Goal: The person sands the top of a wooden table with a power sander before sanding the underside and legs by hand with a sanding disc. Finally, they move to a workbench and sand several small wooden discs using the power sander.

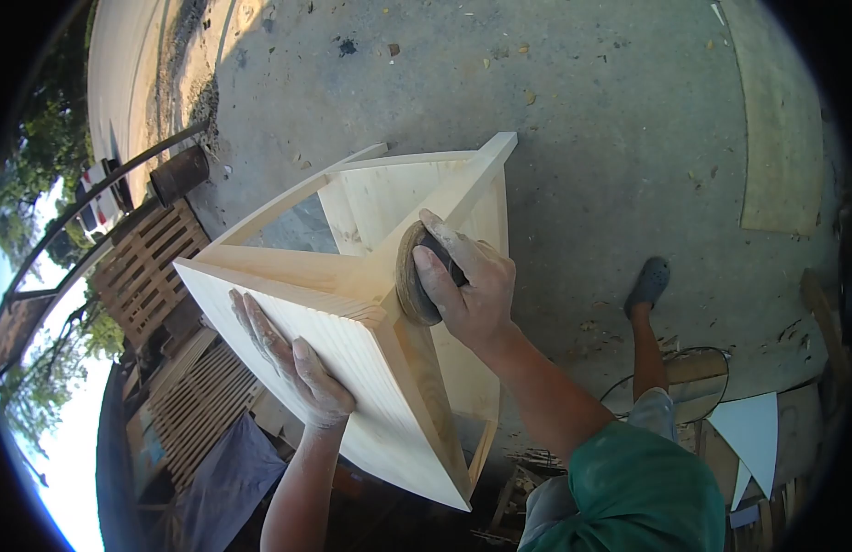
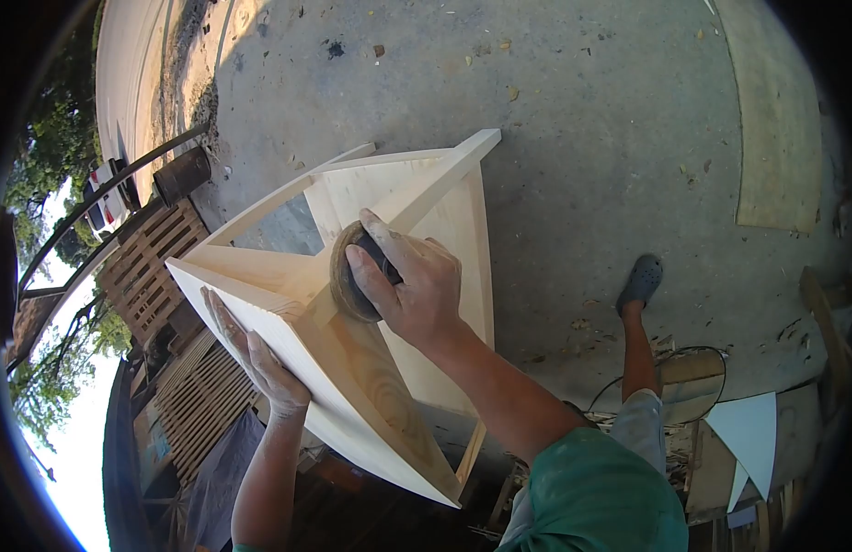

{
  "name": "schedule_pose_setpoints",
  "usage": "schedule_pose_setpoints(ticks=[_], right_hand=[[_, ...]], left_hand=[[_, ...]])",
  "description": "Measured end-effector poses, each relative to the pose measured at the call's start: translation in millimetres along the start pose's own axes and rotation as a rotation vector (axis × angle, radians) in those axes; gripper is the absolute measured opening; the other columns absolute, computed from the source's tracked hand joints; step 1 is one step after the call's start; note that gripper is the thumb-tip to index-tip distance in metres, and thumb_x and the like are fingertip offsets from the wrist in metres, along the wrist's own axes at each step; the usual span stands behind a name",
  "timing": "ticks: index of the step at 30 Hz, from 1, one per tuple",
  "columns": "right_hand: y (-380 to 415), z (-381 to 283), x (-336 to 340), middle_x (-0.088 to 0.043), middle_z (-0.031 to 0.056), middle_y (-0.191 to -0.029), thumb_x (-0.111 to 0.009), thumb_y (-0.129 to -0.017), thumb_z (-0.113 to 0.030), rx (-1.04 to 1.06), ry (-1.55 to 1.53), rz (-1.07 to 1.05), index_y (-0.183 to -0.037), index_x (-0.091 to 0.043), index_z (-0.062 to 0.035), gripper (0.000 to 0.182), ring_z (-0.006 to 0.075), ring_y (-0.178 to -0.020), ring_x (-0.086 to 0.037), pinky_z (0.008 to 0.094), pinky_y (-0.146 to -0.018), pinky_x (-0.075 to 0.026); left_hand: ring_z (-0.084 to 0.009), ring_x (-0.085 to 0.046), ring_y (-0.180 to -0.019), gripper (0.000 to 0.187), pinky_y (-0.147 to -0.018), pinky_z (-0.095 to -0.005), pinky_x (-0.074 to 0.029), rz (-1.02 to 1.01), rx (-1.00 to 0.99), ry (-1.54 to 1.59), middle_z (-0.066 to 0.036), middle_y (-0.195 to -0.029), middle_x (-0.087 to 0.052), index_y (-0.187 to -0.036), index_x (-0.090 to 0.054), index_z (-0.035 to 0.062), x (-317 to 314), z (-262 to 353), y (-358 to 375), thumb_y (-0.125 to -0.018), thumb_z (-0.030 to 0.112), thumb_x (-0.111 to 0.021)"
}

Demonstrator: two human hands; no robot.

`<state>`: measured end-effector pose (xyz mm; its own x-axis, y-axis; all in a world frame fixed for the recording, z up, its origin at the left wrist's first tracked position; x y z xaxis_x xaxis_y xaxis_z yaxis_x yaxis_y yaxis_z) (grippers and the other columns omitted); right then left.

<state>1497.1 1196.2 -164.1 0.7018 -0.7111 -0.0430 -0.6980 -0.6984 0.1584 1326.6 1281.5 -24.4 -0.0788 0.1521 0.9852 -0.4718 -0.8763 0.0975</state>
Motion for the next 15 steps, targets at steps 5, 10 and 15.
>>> schedule_pose_setpoints(ticks=[5,10,15], right_hand=[[-66,129,-7,-0.073,0.0151,-0.087,-0.058,-0.093,-0.043,-0.292,0.370,-0.246,-0.106,-0.076,-0.0133,0.037,0.0323,-0.080,-0.071,0.0416,-0.071,-0.054],[-84,173,-3,-0.073,0.0153,-0.090,-0.057,-0.093,-0.048,-0.424,0.631,-0.415,-0.103,-0.076,-0.0121,0.042,0.0347,-0.084,-0.069,0.0432,-0.077,-0.053],[-64,0,-25,-0.073,0.0170,-0.091,-0.062,-0.091,-0.045,-0.178,0.284,-0.639,-0.102,-0.075,-0.0061,0.043,0.0329,-0.081,-0.069,0.0380,-0.076,-0.052]], left_hand=[[-0.0396,-0.010,-0.151,0.066,-0.121,-0.0539,-0.008,0.034,-0.023,0.016,-0.025,-0.162,-0.015,-0.154,-0.017,-0.0069,3,6,-4,-0.100,0.029,-0.027],[-0.0415,-0.004,-0.152,0.068,-0.119,-0.0566,0.001,0.015,0.022,0.023,-0.025,-0.163,-0.013,-0.155,-0.019,-0.0020,6,4,-2,-0.099,0.031,-0.036],[-0.0423,-0.005,-0.152,0.066,-0.119,-0.0578,-0.001,0.002,0.052,-0.031,-0.024,-0.163,-0.014,-0.156,-0.018,-0.0003,10,5,-5,-0.101,0.034,-0.034]])
Point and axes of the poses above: each hand's wrist, its own y-axis away from the middle knuckle, its own x-axis out of the back of the hand, z = x × y, the point moved 7 cm from there along -y, towards the middle knuckle
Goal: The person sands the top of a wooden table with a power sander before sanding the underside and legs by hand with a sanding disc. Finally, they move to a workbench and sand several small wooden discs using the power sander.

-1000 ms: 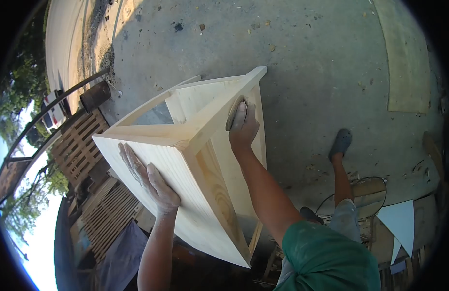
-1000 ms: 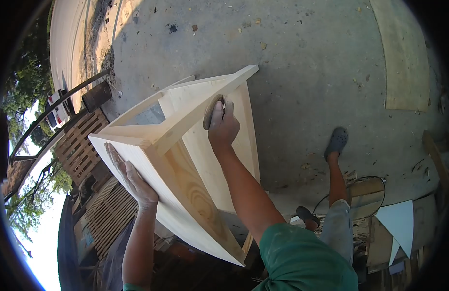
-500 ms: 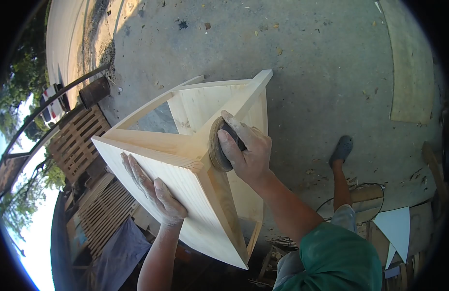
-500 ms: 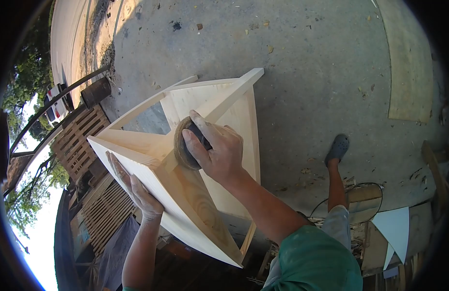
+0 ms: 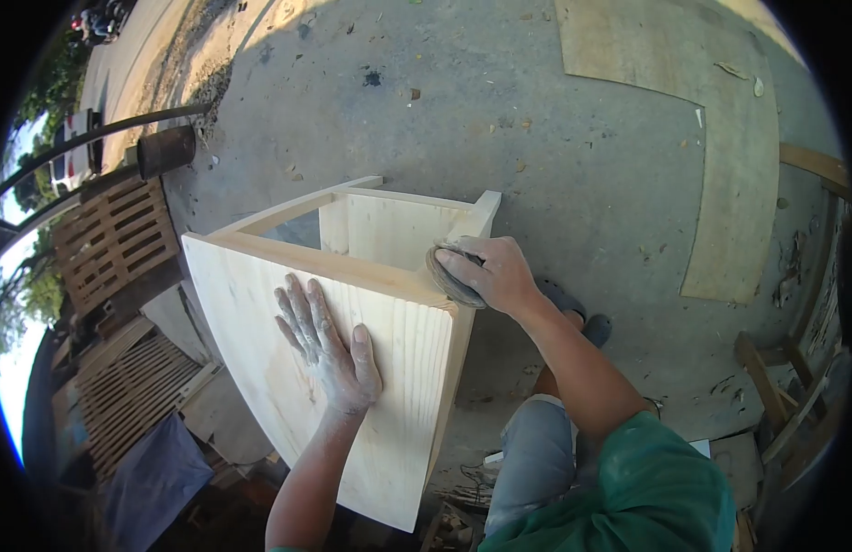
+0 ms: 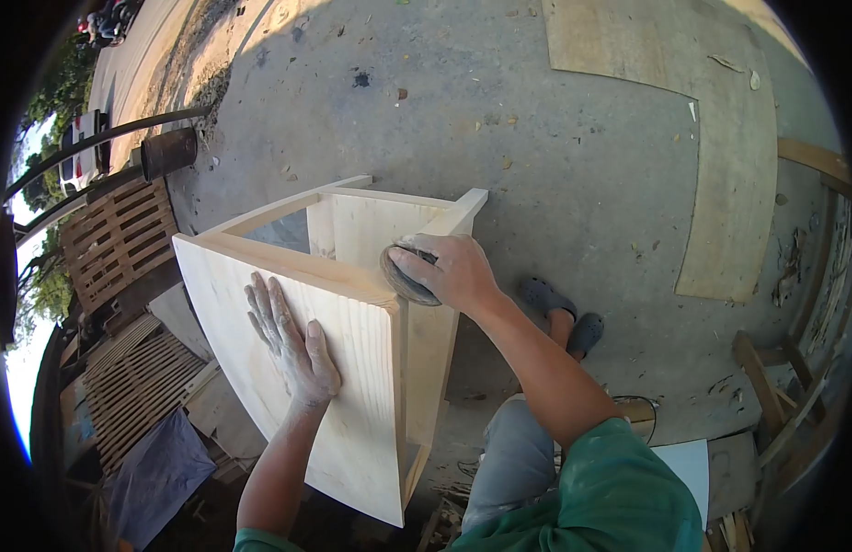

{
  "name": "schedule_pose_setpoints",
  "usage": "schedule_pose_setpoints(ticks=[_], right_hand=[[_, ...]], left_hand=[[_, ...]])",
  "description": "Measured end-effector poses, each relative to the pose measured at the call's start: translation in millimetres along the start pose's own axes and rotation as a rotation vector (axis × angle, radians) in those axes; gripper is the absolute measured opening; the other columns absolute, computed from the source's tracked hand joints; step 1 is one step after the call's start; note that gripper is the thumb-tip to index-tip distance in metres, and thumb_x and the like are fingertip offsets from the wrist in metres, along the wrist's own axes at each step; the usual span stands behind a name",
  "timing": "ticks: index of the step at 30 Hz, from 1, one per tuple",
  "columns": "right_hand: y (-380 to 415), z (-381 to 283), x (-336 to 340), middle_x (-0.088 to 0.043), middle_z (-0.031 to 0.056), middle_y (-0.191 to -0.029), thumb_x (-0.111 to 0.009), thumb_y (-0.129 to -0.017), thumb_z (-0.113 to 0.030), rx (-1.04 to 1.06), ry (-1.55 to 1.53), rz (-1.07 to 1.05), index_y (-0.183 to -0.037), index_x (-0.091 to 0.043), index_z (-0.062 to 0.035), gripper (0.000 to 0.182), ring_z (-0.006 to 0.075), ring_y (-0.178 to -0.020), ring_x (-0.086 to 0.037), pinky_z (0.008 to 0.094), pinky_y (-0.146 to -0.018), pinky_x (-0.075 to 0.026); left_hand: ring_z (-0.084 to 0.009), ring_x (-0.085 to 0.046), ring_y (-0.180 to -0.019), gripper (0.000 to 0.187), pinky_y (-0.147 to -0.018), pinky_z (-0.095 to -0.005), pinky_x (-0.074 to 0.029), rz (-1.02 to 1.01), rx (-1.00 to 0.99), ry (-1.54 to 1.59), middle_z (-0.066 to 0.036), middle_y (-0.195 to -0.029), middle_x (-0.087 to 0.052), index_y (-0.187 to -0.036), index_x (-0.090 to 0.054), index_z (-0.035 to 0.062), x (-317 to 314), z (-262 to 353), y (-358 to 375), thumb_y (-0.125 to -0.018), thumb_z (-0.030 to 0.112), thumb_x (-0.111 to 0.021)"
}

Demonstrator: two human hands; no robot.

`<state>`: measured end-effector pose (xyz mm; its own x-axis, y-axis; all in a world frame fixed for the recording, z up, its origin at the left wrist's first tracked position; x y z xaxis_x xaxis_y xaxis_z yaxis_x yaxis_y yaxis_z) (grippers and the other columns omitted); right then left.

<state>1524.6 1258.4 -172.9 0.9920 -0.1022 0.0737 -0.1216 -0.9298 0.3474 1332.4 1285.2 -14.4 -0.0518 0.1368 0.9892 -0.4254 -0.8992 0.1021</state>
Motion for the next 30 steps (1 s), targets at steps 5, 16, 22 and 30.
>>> schedule_pose_setpoints(ticks=[5,16,22,30], right_hand=[[-82,134,-17,-0.072,0.0189,-0.089,-0.063,-0.088,-0.048,-0.332,0.362,-0.263,-0.095,-0.076,-0.0059,0.045,0.0348,-0.083,-0.069,0.0424,-0.077,-0.053],[-128,96,-65,-0.073,0.0152,-0.095,-0.065,-0.084,-0.049,-0.135,0.727,-0.755,-0.099,-0.078,-0.0116,0.042,0.0309,-0.090,-0.070,0.0415,-0.079,-0.054],[-134,60,-99,-0.074,0.0143,-0.098,-0.068,-0.083,-0.049,-0.156,0.784,-1.149,-0.101,-0.078,-0.0134,0.041,0.0306,-0.095,-0.070,0.0404,-0.083,-0.054],[-166,141,-103,-0.072,0.0169,-0.085,-0.065,-0.088,-0.047,-0.114,0.771,-1.058,-0.097,-0.077,-0.0106,0.039,0.0350,-0.079,-0.069,0.0420,-0.075,-0.054]], left_hand=[[-0.0453,-0.005,-0.151,0.071,-0.117,-0.0616,0.002,-0.009,0.015,0.030,-0.026,-0.162,-0.013,-0.157,-0.019,0.0024,3,-7,-3,-0.101,0.043,-0.036],[-0.0509,-0.006,-0.149,0.073,-0.115,-0.0687,0.000,-0.013,0.035,0.078,-0.026,-0.162,-0.016,-0.157,-0.023,0.0075,2,-15,-5,-0.098,0.047,-0.040],[-0.0509,-0.012,-0.148,0.073,-0.114,-0.0718,-0.004,0.002,0.061,0.079,-0.025,-0.161,-0.019,-0.157,-0.025,0.0131,-4,-22,1,-0.097,0.051,-0.041],[-0.0406,-0.012,-0.150,0.064,-0.121,-0.0558,-0.013,0.245,1.045,0.288,-0.025,-0.162,-0.013,-0.155,-0.018,-0.0022,-9,-70,23,-0.102,0.035,-0.026]])
Point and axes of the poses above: each hand's wrist, its own y-axis away from the middle knuckle, its own x-axis out of the back of the hand, z = x × y, the point moved 7 cm from there along -y, towards the middle knuckle
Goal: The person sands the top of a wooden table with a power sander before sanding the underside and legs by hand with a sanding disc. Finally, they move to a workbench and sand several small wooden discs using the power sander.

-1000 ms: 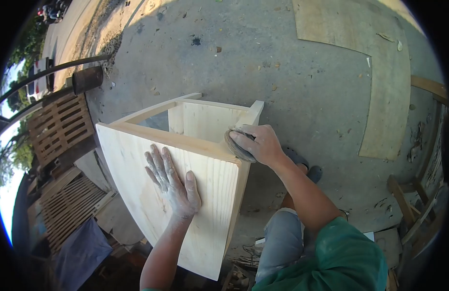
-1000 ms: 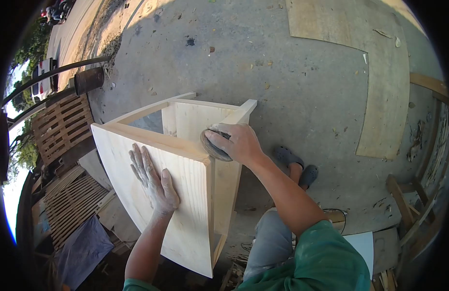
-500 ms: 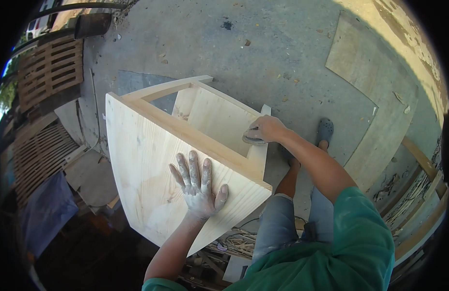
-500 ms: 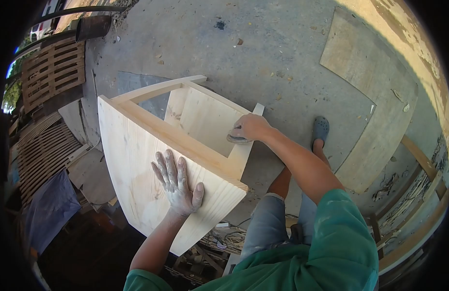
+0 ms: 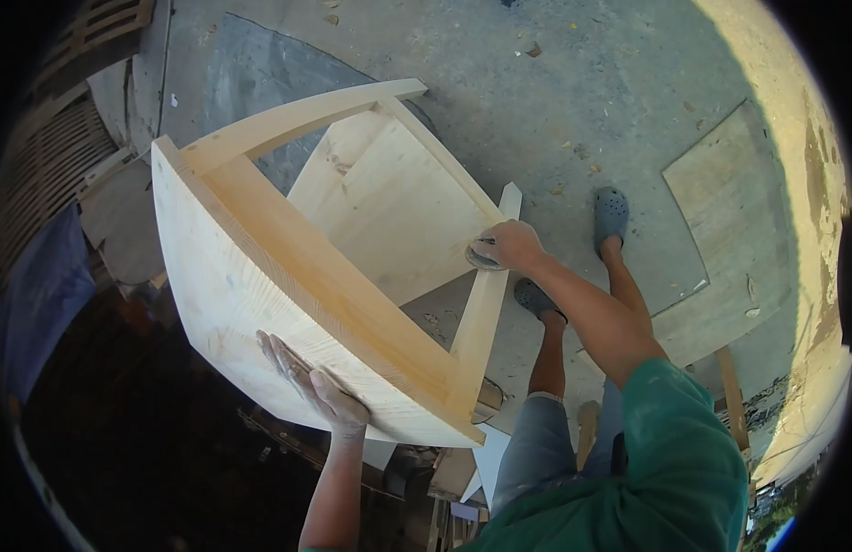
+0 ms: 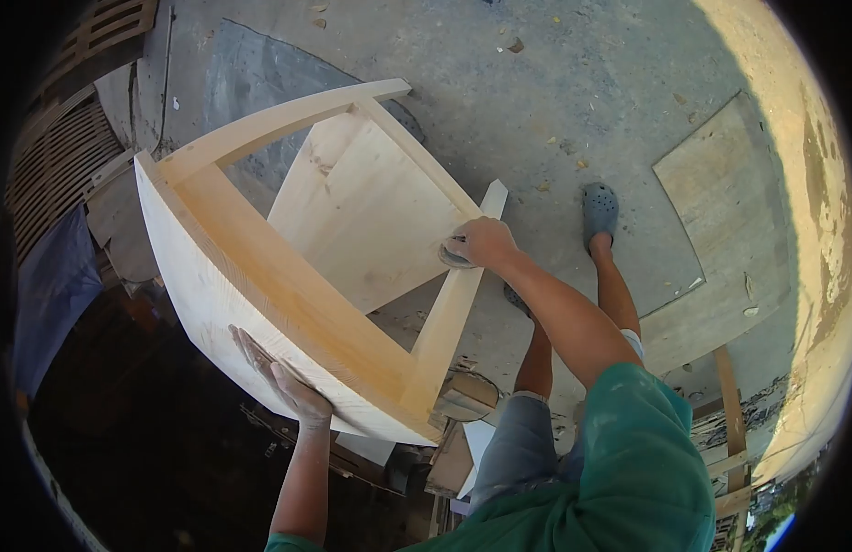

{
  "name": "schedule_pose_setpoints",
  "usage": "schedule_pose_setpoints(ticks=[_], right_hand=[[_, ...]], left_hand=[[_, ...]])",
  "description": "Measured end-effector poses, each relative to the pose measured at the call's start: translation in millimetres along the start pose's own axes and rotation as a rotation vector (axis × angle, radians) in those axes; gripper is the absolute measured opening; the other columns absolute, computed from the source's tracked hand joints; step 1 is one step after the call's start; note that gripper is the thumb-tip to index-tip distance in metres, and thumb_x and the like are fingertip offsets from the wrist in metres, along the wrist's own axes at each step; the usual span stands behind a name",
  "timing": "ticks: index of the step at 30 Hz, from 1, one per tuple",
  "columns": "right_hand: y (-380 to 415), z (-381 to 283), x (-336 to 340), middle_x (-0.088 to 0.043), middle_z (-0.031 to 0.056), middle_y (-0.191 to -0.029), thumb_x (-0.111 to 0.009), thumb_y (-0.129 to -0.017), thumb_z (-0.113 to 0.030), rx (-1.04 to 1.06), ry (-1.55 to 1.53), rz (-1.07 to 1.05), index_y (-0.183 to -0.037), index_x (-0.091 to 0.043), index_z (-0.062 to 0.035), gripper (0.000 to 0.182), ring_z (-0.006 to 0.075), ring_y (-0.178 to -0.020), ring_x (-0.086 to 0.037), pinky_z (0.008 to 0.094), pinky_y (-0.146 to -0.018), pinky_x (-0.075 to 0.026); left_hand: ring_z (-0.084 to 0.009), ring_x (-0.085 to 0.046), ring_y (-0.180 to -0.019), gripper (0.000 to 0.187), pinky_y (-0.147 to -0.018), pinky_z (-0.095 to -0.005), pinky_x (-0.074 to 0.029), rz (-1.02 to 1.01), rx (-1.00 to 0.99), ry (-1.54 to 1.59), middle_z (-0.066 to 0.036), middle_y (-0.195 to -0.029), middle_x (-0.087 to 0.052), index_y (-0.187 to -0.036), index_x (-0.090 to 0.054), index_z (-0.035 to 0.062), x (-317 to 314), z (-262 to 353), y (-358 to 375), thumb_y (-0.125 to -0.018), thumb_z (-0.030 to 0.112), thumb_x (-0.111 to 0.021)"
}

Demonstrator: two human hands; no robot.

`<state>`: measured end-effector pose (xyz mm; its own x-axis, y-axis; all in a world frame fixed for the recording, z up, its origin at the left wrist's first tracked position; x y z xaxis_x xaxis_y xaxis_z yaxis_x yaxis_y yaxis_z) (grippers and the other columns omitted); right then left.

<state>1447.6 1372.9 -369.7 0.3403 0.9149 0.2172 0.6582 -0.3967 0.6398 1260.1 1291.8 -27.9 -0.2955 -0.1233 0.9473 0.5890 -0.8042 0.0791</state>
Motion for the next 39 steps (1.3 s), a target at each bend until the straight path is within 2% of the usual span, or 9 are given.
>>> schedule_pose_setpoints(ticks=[4,7,10,14,24,27,31,34,39], right_hand=[[-15,25,4,-0.073,0.0158,-0.086,-0.061,-0.091,-0.047,0.092,0.013,0.183,-0.102,-0.076,-0.0095,0.041,0.0346,-0.080,-0.069,0.0439,-0.074,-0.054],[-11,29,42,-0.072,0.0171,-0.089,-0.058,-0.094,-0.047,0.009,-0.313,0.775,-0.116,-0.071,-0.0090,0.045,0.0358,-0.084,-0.069,0.0454,-0.077,-0.053],[-46,38,5,-0.072,0.0183,-0.096,-0.057,-0.095,-0.048,-0.098,0.068,0.416,-0.130,-0.062,-0.0096,0.052,0.0368,-0.089,-0.068,0.0457,-0.081,-0.053],[-50,46,-8,-0.066,0.0140,-0.103,-0.057,-0.095,-0.050,-0.074,0.133,0.362,-0.128,-0.063,-0.0137,0.049,0.0336,-0.098,-0.066,0.0454,-0.082,-0.053],[-224,-110,79,-0.063,0.0135,-0.107,-0.060,-0.094,-0.048,0.250,0.189,0.727,-0.117,-0.065,-0.0090,0.046,0.0325,-0.101,-0.064,0.0452,-0.084,-0.052],[-243,-101,78,-0.067,0.0157,-0.106,-0.053,-0.098,-0.046,0.141,0.027,0.628,-0.115,-0.066,-0.0061,0.045,0.0344,-0.097,-0.065,0.0451,-0.085,-0.051],[-246,-58,75,-0.070,0.0210,-0.106,-0.045,-0.102,-0.040,-0.177,-0.944,0.819,-0.113,-0.067,-0.0041,0.044,0.0379,-0.101,-0.065,0.0447,-0.087,-0.050],[-261,-136,85,-0.070,0.0200,-0.106,-0.045,-0.102,-0.039,-0.070,-0.518,0.794,-0.111,-0.067,-0.0030,0.043,0.0372,-0.099,-0.066,0.0451,-0.089,-0.048],[-152,-279,120,-0.068,0.0093,-0.111,-0.054,-0.098,-0.023,0.506,-0.795,1.041,-0.107,-0.066,-0.0044,0.024,0.0293,-0.119,-0.055,0.0447,-0.106,-0.031]], left_hand=[[-0.0390,-0.010,-0.151,0.066,-0.121,-0.0554,-0.011,-0.019,-0.072,-0.024,-0.023,-0.163,-0.011,-0.155,-0.017,-0.0016,0,-1,-4,-0.101,0.035,-0.025],[-0.0375,-0.008,-0.152,0.069,-0.121,-0.0550,-0.009,-0.032,-0.063,-0.031,-0.022,-0.163,-0.011,-0.155,-0.016,-0.0010,0,0,-4,-0.100,0.038,-0.026],[-0.0422,-0.008,-0.151,0.068,-0.121,-0.0593,-0.011,-0.044,-0.066,-0.036,-0.025,-0.162,-0.010,-0.155,-0.016,-0.0031,1,0,-5,-0.099,0.033,-0.026],[-0.0425,-0.009,-0.151,0.068,-0.121,-0.0603,-0.010,-0.023,-0.095,-0.033,-0.023,-0.162,-0.012,-0.155,-0.017,-0.0025,0,-3,-6,-0.099,0.035,-0.026],[-0.0445,-0.015,-0.149,0.072,-0.119,-0.0639,-0.011,0.018,-0.124,-0.060,-0.023,-0.161,-0.017,-0.154,-0.022,-0.0010,3,-13,-1,-0.099,0.045,-0.029],[-0.0413,-0.011,-0.151,0.070,-0.120,-0.0595,-0.012,-0.019,-0.098,-0.098,-0.017,-0.163,-0.014,-0.156,-0.016,0.0016,3,-11,0,-0.100,0.043,-0.025],[-0.0461,-0.011,-0.150,0.070,-0.119,-0.0632,-0.011,-0.026,-0.093,-0.110,-0.018,-0.162,-0.016,-0.156,-0.016,0.0003,4,-11,2,-0.098,0.039,-0.024],[-0.0459,-0.011,-0.150,0.070,-0.119,-0.0634,-0.012,-0.040,-0.083,-0.123,-0.021,-0.161,-0.015,-0.155,-0.017,-0.0014,5,-5,-5,-0.099,0.040,-0.024],[-0.0442,-0.011,-0.150,0.070,-0.119,-0.0620,-0.011,-0.044,-0.084,-0.078,-0.025,-0.162,-0.012,-0.155,-0.017,-0.0023,4,-4,-5,-0.099,0.040,-0.025]])
Point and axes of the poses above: each hand's wrist, its own y-axis away from the middle knuckle, its own x-axis out of the back of the hand, z = x × y, the point moved 7 cm from there along -y, towards the middle knuckle
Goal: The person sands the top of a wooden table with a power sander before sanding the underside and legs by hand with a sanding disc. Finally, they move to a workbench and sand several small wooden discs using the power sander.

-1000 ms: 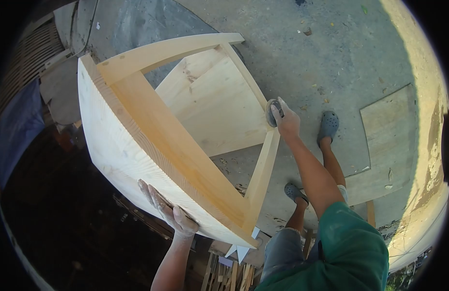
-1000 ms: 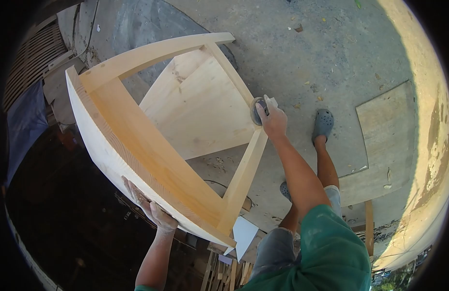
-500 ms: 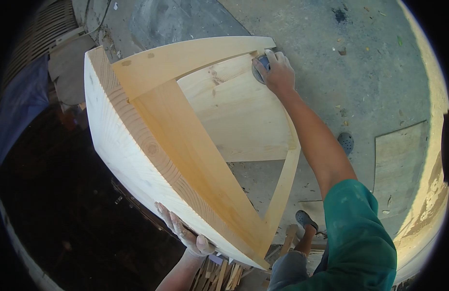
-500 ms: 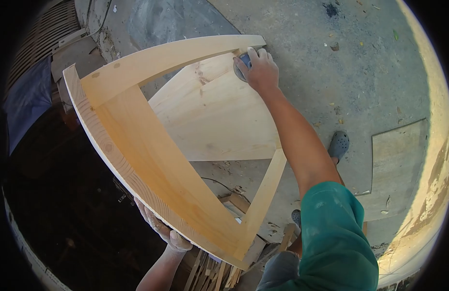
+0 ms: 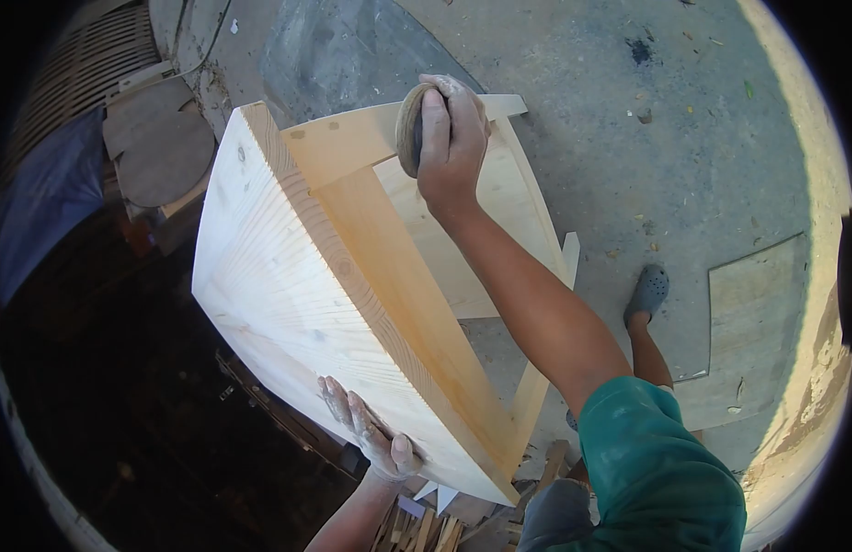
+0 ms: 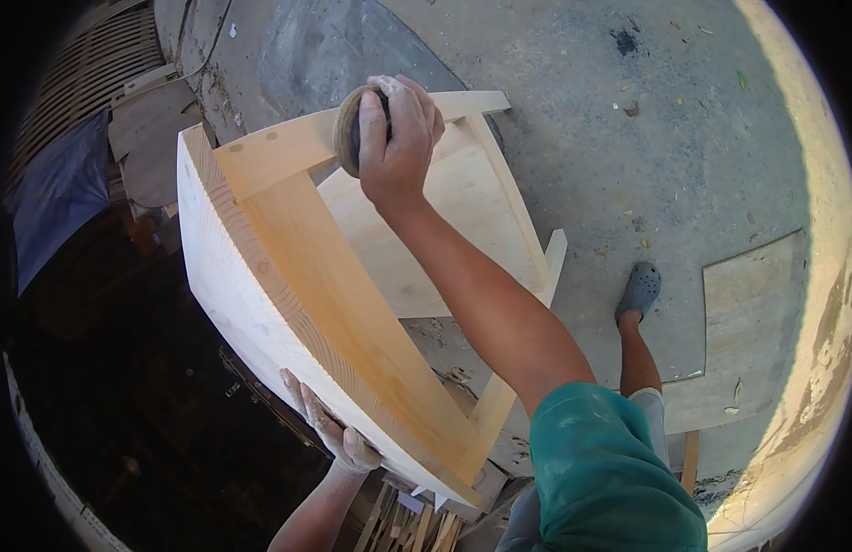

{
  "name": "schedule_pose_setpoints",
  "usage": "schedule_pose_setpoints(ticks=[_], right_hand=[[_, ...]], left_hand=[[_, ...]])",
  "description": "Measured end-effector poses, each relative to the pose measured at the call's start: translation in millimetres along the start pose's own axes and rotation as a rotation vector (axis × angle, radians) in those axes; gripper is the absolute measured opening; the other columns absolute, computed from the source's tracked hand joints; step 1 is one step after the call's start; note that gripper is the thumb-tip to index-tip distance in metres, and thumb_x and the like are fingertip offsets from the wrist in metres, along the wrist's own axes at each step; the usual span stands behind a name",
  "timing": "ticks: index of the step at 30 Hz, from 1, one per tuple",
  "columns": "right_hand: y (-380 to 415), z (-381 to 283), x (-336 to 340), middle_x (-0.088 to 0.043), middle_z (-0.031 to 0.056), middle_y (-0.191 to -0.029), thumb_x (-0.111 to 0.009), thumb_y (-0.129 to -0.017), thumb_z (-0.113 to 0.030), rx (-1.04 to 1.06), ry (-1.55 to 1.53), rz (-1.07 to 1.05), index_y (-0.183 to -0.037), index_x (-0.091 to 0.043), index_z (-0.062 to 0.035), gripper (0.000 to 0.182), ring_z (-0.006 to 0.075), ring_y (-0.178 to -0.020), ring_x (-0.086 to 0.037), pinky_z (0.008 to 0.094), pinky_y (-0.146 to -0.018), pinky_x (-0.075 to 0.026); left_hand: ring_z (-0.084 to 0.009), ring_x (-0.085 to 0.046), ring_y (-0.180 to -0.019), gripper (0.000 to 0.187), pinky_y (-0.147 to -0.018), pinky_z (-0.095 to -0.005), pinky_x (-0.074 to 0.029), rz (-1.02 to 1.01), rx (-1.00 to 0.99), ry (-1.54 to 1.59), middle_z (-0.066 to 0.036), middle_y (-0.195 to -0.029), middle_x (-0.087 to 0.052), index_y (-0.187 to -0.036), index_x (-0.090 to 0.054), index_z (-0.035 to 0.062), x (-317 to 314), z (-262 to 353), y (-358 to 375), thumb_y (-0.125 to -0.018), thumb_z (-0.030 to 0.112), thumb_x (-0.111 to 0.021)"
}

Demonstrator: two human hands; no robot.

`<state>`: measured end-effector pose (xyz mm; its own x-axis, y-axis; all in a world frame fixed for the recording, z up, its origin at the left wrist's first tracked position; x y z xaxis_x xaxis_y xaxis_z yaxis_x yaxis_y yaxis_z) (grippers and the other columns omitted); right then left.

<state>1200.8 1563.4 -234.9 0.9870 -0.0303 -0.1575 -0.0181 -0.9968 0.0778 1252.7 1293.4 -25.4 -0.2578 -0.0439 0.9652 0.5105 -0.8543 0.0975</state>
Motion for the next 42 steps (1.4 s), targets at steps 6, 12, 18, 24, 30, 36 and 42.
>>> schedule_pose_setpoints(ticks=[6,12,18,24,30,36,42], right_hand=[[-8,43,13,-0.068,0.0075,-0.110,-0.049,-0.099,-0.026,0.052,0.188,0.027,-0.105,-0.066,-0.0057,0.027,0.0280,-0.116,-0.055,0.0490,-0.105,-0.028],[12,178,47,-0.067,0.0089,-0.110,-0.047,-0.099,-0.037,-0.210,0.502,0.112,-0.105,-0.070,-0.0075,0.038,0.0292,-0.118,-0.053,0.0518,-0.103,-0.030],[58,27,44,-0.068,0.0124,-0.113,-0.048,-0.101,-0.034,-1.099,-0.274,-0.639,-0.115,-0.067,0.0015,0.043,0.0187,-0.100,-0.063,0.0301,-0.088,-0.047],[60,-47,10,-0.065,0.0141,-0.119,-0.043,-0.103,-0.032,-1.067,-0.400,-0.730,-0.134,-0.058,0.0001,0.047,0.0179,-0.113,-0.059,0.0287,-0.101,-0.042],[185,-55,175,-0.071,0.0191,-0.107,-0.044,-0.101,-0.038,-1.007,0.056,-0.743,-0.117,-0.066,0.0042,0.050,0.0253,-0.097,-0.065,0.0341,-0.090,-0.045],[200,-90,218,-0.069,0.0133,-0.098,-0.046,-0.103,-0.030,-0.972,-0.045,-0.474,-0.111,-0.066,0.0059,0.042,0.0173,-0.091,-0.063,0.0297,-0.086,-0.046],[195,-165,240,-0.068,0.0091,-0.088,-0.049,-0.103,-0.028,-0.641,0.419,-0.590,-0.103,-0.067,0.0046,0.037,0.0151,-0.082,-0.062,0.0303,-0.079,-0.046]], left_hand=[[-0.0435,-0.010,-0.150,0.071,-0.120,-0.0596,-0.011,-0.026,0.026,-0.020,-0.026,-0.162,-0.010,-0.155,-0.016,-0.0011,5,4,3,-0.100,0.042,-0.027],[-0.0423,-0.010,-0.151,0.070,-0.121,-0.0577,-0.010,0.005,0.007,0.022,-0.026,-0.162,-0.010,-0.155,-0.016,-0.0017,0,1,0,-0.100,0.040,-0.028],[-0.0475,-0.015,-0.148,0.070,-0.118,-0.0615,-0.011,0.047,-0.032,0.007,-0.028,-0.159,-0.018,-0.154,-0.022,-0.0024,3,3,-2,-0.100,0.042,-0.034],[-0.0478,-0.013,-0.148,0.069,-0.118,-0.0609,-0.007,0.029,-0.043,-0.002,-0.030,-0.159,-0.018,-0.154,-0.022,-0.0021,7,9,-5,-0.098,0.034,-0.037],[-0.0464,-0.010,-0.150,0.069,-0.118,-0.0612,-0.004,0.007,-0.030,-0.020,-0.029,-0.160,-0.016,-0.155,-0.021,-0.0014,10,10,-4,-0.098,0.035,-0.039],[-0.0458,-0.009,-0.150,0.070,-0.118,-0.0613,-0.003,0.015,-0.030,-0.019,-0.026,-0.162,-0.016,-0.156,-0.020,0.0028,13,11,-5,-0.099,0.038,-0.040],[-0.0441,-0.008,-0.151,0.069,-0.119,-0.0607,-0.003,0.008,-0.013,-0.015,-0.024,-0.163,-0.015,-0.156,-0.021,0.0052,17,12,-3,-0.097,0.033,-0.044]])
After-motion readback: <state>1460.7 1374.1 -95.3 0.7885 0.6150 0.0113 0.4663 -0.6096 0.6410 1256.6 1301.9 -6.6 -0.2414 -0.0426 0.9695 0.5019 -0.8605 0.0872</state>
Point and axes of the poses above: each hand's wrist, its own y-axis away from the middle knuckle, its own x-axis out of the back of the hand, z = x × y, the point moved 7 cm from there along -y, towards the middle knuckle
